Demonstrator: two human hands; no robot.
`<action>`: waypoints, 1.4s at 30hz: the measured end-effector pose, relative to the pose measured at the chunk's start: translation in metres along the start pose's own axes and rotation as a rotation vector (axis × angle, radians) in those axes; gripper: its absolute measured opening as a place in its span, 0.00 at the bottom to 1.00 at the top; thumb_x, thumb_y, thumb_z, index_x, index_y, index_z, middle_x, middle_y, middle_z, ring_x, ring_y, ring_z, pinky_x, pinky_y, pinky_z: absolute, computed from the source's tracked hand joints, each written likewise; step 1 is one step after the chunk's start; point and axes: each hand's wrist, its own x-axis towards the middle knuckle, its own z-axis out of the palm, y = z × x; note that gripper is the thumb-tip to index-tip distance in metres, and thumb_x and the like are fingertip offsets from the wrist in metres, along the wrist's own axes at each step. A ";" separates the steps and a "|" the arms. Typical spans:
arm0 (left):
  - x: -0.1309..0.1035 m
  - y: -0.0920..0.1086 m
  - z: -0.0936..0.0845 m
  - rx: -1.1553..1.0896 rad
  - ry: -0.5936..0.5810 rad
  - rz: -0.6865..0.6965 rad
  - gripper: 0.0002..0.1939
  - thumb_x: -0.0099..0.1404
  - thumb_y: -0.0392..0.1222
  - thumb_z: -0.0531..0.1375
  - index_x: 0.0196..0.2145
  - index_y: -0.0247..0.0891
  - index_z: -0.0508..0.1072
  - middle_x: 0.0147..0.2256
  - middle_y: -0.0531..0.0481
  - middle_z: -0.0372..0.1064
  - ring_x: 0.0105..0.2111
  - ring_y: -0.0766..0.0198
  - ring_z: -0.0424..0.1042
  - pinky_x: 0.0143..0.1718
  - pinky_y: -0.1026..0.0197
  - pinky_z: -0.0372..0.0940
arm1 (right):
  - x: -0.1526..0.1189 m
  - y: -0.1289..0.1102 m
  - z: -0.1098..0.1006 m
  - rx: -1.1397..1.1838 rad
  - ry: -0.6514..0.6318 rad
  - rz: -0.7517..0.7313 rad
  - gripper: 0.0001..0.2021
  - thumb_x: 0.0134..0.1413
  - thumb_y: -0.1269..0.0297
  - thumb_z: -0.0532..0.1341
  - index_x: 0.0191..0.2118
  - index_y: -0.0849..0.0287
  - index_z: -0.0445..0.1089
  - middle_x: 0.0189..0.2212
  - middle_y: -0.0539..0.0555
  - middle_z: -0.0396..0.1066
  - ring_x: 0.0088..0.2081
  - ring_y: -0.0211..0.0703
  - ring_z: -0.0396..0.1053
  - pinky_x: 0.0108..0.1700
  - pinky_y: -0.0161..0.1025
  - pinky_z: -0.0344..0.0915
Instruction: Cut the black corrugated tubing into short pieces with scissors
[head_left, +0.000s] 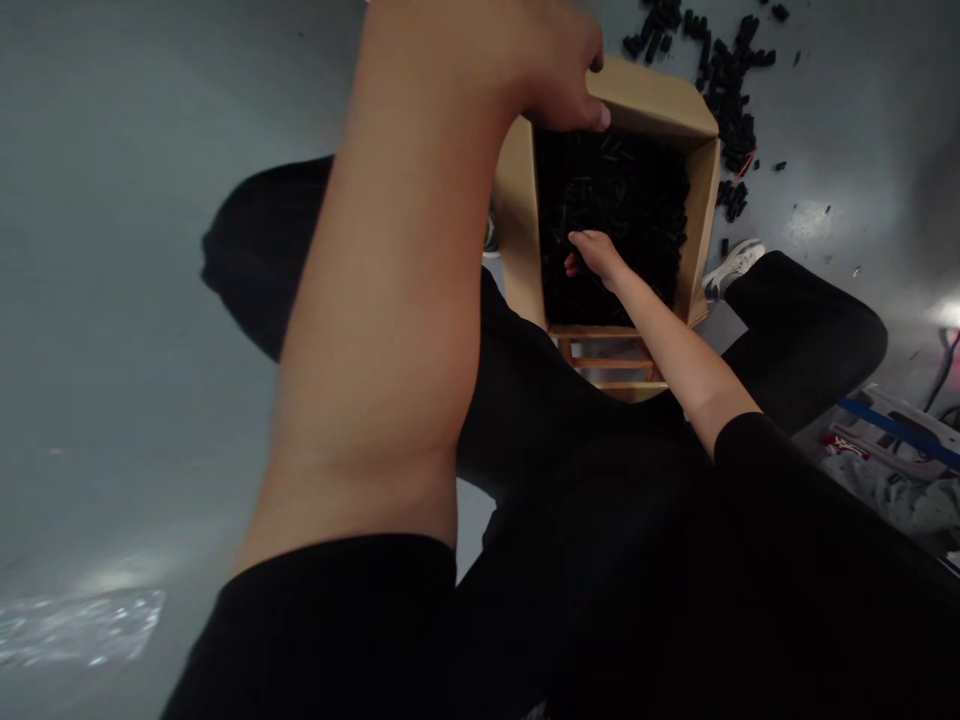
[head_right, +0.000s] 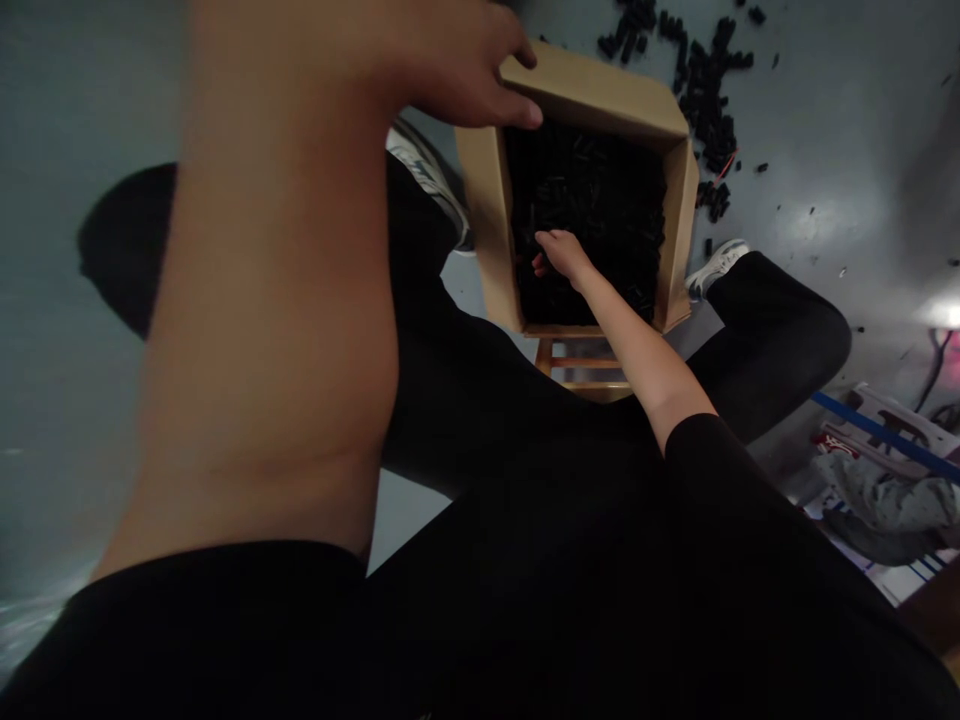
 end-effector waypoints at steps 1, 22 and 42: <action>0.001 -0.001 0.001 0.000 0.004 0.007 0.41 0.83 0.57 0.64 0.81 0.30 0.63 0.72 0.32 0.71 0.72 0.14 0.67 0.70 0.19 0.65 | 0.003 0.000 0.002 0.002 0.010 0.003 0.15 0.84 0.67 0.56 0.37 0.55 0.65 0.18 0.44 0.69 0.18 0.36 0.70 0.24 0.28 0.69; 0.009 -0.009 0.008 0.036 0.046 0.093 0.36 0.81 0.59 0.63 0.73 0.27 0.73 0.72 0.38 0.71 0.73 0.15 0.64 0.73 0.21 0.62 | -0.001 0.025 0.020 -0.082 0.017 -0.004 0.18 0.83 0.67 0.56 0.34 0.53 0.62 0.19 0.44 0.69 0.19 0.36 0.70 0.24 0.31 0.66; -0.003 0.010 0.001 0.032 -0.039 -0.030 0.34 0.85 0.58 0.62 0.74 0.27 0.72 0.64 0.33 0.77 0.67 0.17 0.74 0.68 0.22 0.70 | 0.065 0.038 0.035 -0.064 0.125 -0.034 0.15 0.86 0.59 0.56 0.39 0.52 0.62 0.26 0.43 0.68 0.24 0.33 0.69 0.27 0.27 0.64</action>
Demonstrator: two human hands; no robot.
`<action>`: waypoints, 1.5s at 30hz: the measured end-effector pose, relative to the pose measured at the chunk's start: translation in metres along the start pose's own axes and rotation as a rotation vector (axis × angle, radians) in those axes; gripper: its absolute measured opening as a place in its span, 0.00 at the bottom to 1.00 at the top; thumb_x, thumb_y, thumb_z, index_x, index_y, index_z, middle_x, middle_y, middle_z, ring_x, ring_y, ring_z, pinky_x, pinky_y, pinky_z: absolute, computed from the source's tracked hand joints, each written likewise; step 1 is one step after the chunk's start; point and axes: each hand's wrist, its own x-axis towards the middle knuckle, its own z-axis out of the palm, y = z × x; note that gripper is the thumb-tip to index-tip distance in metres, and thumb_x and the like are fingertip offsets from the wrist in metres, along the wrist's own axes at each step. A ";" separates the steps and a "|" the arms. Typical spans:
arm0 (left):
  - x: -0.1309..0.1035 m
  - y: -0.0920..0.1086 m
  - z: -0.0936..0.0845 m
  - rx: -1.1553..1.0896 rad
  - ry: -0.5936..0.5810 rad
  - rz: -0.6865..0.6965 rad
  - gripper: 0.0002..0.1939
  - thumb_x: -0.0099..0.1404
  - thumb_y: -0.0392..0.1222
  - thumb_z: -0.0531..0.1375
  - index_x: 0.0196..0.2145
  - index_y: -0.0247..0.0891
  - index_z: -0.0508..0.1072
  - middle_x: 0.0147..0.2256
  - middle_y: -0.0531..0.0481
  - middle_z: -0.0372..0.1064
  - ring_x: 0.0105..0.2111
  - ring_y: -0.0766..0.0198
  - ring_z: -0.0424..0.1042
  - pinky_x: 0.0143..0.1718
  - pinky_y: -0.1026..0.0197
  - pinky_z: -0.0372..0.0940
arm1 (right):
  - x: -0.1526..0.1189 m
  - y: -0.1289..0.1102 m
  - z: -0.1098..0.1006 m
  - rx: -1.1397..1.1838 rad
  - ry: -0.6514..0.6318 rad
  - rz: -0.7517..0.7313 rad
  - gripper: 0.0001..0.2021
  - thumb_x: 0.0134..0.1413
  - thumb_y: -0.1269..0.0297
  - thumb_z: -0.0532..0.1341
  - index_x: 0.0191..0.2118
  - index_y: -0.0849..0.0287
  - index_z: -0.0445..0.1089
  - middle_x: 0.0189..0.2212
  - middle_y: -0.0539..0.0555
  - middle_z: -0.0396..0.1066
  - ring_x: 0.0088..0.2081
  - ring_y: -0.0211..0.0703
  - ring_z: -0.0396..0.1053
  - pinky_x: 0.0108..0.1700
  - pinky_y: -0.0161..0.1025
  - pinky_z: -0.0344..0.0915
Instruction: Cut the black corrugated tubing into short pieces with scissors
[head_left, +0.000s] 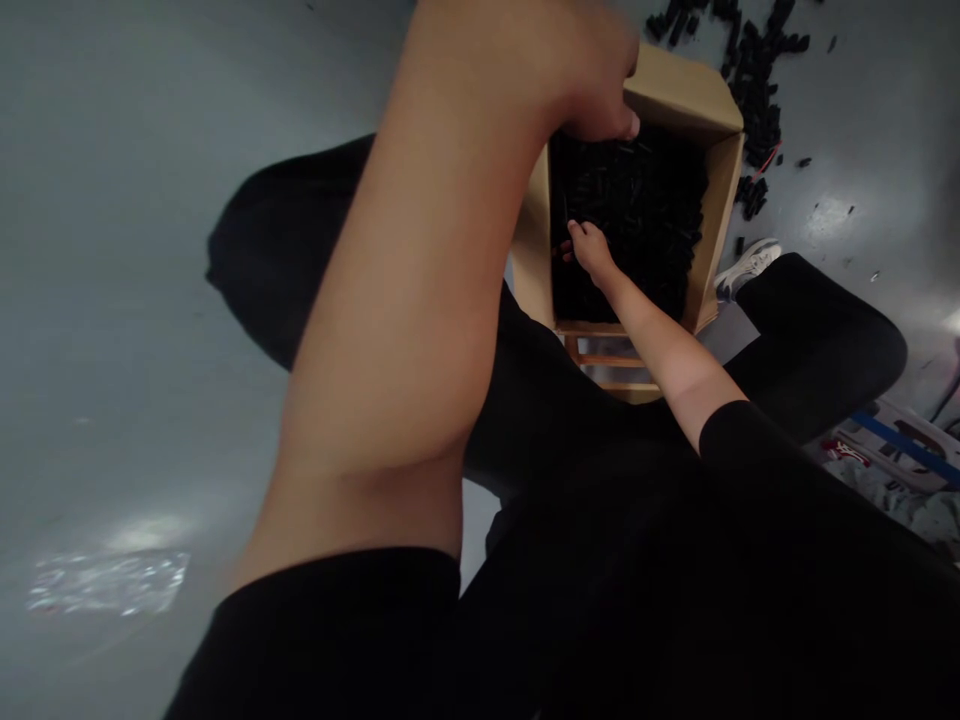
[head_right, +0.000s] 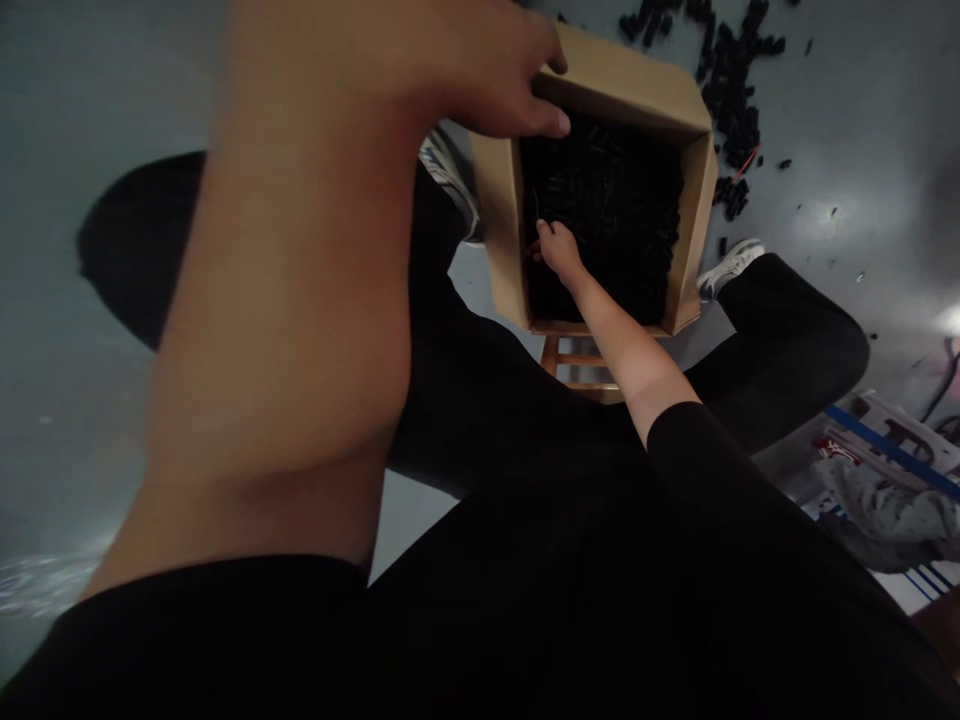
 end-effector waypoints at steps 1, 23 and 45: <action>-0.001 0.001 -0.001 -0.011 0.001 0.001 0.34 0.84 0.57 0.62 0.73 0.27 0.73 0.65 0.33 0.77 0.68 0.17 0.73 0.68 0.22 0.69 | 0.001 0.003 0.000 0.000 0.008 -0.006 0.14 0.85 0.59 0.56 0.40 0.52 0.63 0.26 0.43 0.68 0.25 0.33 0.69 0.28 0.27 0.64; 0.021 0.005 0.004 -0.100 0.068 0.061 0.36 0.76 0.36 0.72 0.76 0.25 0.69 0.66 0.29 0.76 0.70 0.20 0.73 0.67 0.20 0.70 | -0.128 -0.017 -0.159 0.009 -0.097 -0.590 0.33 0.68 0.23 0.60 0.47 0.52 0.72 0.51 0.56 0.81 0.49 0.42 0.77 0.59 0.43 0.77; 0.072 0.086 0.065 -1.473 0.062 0.593 0.38 0.41 0.77 0.84 0.37 0.49 0.80 0.37 0.51 0.81 0.39 0.56 0.78 0.48 0.46 0.80 | -0.225 -0.115 -0.293 0.306 -0.138 -0.606 0.30 0.71 0.27 0.62 0.35 0.53 0.72 0.49 0.56 0.81 0.69 0.59 0.74 0.73 0.59 0.72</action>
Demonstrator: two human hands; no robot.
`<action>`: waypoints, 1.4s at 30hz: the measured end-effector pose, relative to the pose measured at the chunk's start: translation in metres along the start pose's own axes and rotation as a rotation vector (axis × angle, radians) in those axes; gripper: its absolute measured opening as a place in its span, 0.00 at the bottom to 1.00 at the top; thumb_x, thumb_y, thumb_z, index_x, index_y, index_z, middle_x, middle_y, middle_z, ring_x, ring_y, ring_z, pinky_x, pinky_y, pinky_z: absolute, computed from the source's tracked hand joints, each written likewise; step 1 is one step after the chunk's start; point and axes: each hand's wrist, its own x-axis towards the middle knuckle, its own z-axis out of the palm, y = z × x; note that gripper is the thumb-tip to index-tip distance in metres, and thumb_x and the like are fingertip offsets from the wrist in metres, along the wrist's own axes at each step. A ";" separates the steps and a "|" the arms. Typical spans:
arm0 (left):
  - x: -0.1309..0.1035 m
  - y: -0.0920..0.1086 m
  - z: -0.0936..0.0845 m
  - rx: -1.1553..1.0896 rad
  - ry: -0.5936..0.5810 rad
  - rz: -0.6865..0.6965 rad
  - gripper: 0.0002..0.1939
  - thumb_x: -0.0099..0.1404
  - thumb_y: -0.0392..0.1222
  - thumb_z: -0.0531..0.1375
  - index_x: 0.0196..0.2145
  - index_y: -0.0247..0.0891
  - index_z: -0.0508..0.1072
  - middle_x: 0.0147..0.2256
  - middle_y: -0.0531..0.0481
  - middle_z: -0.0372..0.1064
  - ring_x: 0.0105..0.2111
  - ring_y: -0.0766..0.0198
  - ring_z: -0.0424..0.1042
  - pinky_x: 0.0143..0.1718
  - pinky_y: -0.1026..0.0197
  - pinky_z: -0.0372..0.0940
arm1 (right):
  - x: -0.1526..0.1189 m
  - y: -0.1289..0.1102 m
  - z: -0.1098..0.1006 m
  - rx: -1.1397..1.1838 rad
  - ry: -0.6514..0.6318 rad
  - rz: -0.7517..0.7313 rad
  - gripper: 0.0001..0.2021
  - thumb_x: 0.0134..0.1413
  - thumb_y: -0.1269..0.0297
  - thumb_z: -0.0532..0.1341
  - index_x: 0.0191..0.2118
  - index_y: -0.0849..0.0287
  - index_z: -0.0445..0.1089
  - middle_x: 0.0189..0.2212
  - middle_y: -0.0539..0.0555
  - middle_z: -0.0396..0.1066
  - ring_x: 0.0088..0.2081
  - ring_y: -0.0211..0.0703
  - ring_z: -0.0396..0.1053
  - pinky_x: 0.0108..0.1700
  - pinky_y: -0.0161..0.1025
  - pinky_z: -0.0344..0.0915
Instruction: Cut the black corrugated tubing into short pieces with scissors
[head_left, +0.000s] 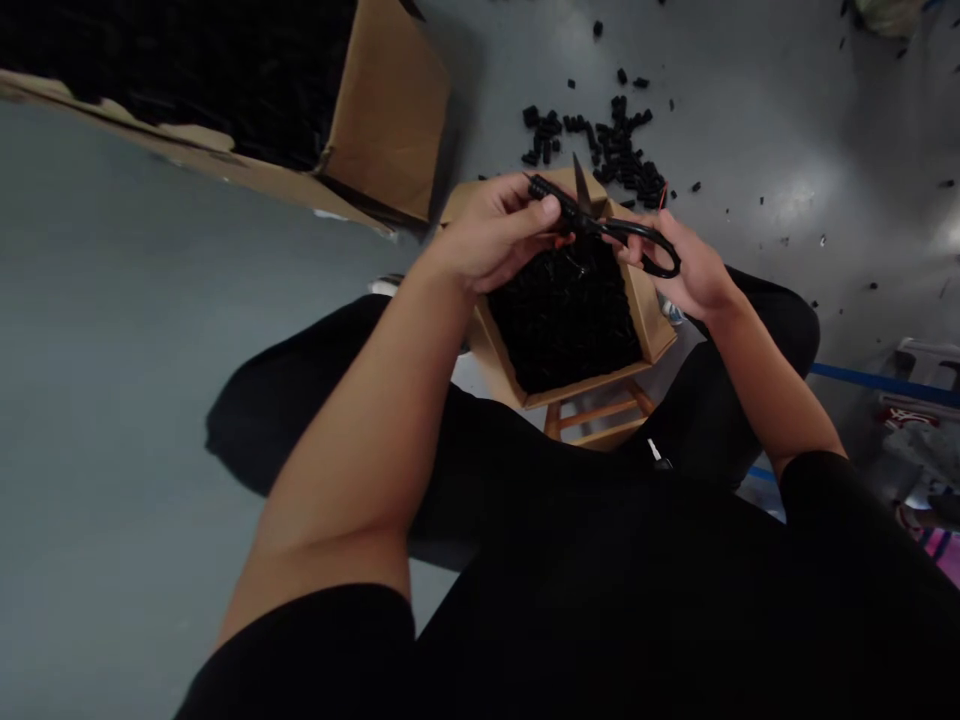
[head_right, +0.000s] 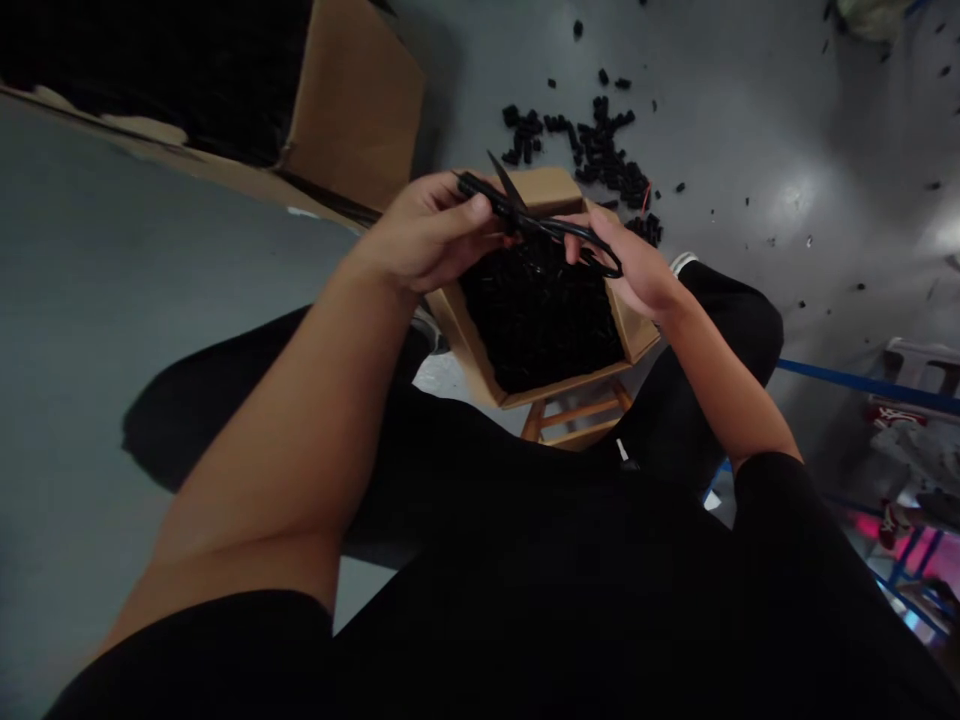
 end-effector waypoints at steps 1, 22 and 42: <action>0.000 0.000 0.002 -0.019 0.006 -0.010 0.37 0.43 0.78 0.83 0.37 0.49 0.80 0.37 0.51 0.81 0.39 0.56 0.78 0.45 0.48 0.79 | 0.002 -0.002 0.001 0.079 -0.031 0.046 0.29 0.71 0.30 0.63 0.35 0.53 0.72 0.50 0.55 0.81 0.69 0.59 0.74 0.72 0.59 0.72; -0.003 -0.021 0.023 0.085 0.200 -0.042 0.25 0.69 0.69 0.74 0.43 0.45 0.79 0.35 0.47 0.76 0.42 0.50 0.86 0.40 0.51 0.83 | 0.017 0.042 0.008 0.417 -0.281 0.169 0.36 0.54 0.36 0.79 0.61 0.47 0.70 0.55 0.56 0.82 0.54 0.52 0.84 0.58 0.53 0.82; 0.016 -0.027 -0.022 0.319 0.332 0.259 0.46 0.53 0.81 0.79 0.47 0.45 0.64 0.44 0.55 0.76 0.55 0.60 0.78 0.54 0.53 0.73 | -0.001 0.051 0.011 0.216 -0.255 0.086 0.31 0.71 0.41 0.71 0.67 0.52 0.66 0.42 0.48 0.74 0.34 0.36 0.76 0.40 0.37 0.80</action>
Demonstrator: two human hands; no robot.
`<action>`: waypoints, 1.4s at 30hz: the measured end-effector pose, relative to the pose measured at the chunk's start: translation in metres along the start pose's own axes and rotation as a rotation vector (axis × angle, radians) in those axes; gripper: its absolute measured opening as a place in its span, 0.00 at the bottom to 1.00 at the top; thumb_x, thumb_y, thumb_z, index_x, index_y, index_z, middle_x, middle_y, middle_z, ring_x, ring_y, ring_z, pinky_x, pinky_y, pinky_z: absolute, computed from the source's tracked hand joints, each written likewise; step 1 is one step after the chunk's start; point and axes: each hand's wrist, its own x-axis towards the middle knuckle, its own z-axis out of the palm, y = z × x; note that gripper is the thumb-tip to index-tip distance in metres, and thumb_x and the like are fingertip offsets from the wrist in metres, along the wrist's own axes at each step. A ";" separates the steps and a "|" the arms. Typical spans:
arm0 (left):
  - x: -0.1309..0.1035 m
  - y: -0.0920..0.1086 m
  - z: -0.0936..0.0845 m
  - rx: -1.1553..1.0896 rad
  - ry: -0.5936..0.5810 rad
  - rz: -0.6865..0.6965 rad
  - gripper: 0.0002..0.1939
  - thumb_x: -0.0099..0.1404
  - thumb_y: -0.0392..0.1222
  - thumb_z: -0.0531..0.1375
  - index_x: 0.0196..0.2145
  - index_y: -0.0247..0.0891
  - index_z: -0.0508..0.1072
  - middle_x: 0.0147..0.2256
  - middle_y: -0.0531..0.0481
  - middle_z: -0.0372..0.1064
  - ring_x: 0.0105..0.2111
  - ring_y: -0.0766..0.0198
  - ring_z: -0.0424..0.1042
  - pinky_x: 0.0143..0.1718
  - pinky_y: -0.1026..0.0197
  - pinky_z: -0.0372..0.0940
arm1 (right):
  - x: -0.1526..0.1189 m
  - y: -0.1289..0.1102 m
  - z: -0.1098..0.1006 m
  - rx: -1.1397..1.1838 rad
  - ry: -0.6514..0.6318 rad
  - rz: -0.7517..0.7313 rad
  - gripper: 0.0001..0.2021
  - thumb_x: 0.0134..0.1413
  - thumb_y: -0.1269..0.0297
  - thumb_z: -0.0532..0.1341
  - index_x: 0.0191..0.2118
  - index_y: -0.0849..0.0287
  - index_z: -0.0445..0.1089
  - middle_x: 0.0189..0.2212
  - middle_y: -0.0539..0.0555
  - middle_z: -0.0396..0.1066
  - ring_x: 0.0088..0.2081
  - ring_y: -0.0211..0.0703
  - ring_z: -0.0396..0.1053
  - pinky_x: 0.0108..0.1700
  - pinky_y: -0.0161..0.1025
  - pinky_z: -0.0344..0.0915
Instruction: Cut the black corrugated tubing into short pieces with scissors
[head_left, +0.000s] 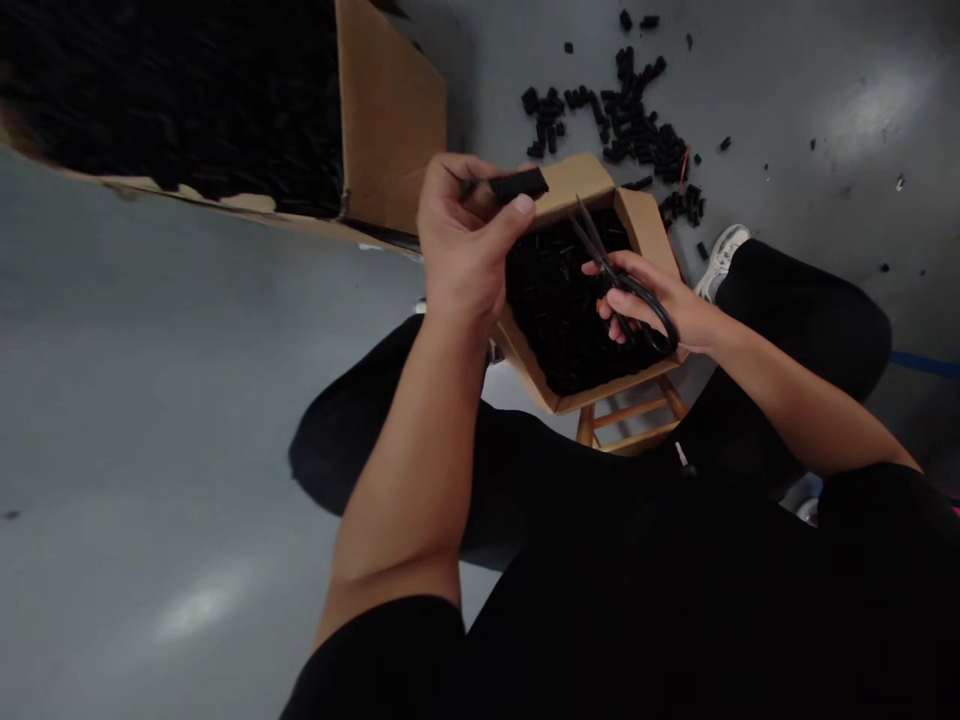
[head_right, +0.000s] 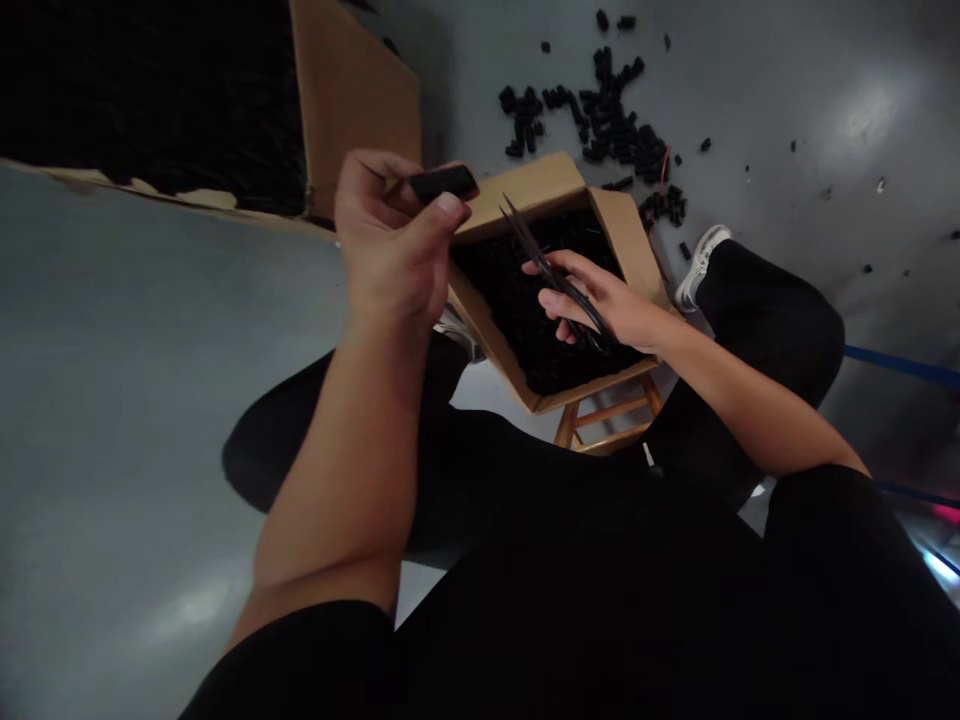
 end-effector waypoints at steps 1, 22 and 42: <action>0.000 -0.005 0.000 0.020 0.020 0.028 0.47 0.52 0.82 0.79 0.46 0.45 0.65 0.44 0.54 0.75 0.54 0.59 0.78 0.53 0.53 0.73 | 0.000 0.000 0.001 -0.023 0.017 0.006 0.30 0.71 0.42 0.72 0.67 0.53 0.67 0.42 0.48 0.74 0.35 0.35 0.76 0.40 0.36 0.80; -0.020 -0.007 0.020 0.202 0.083 -0.010 0.32 0.63 0.76 0.75 0.42 0.46 0.74 0.40 0.49 0.75 0.44 0.54 0.80 0.51 0.50 0.79 | 0.008 0.006 0.006 -0.294 0.253 -0.038 0.28 0.65 0.37 0.74 0.55 0.51 0.67 0.35 0.45 0.67 0.32 0.38 0.71 0.39 0.43 0.78; -0.040 -0.011 0.018 0.226 0.106 -0.055 0.36 0.57 0.74 0.79 0.38 0.41 0.73 0.37 0.51 0.77 0.39 0.60 0.80 0.47 0.55 0.78 | 0.014 -0.008 -0.006 -0.670 0.366 0.169 0.25 0.59 0.45 0.78 0.47 0.57 0.70 0.43 0.56 0.78 0.46 0.53 0.75 0.51 0.47 0.70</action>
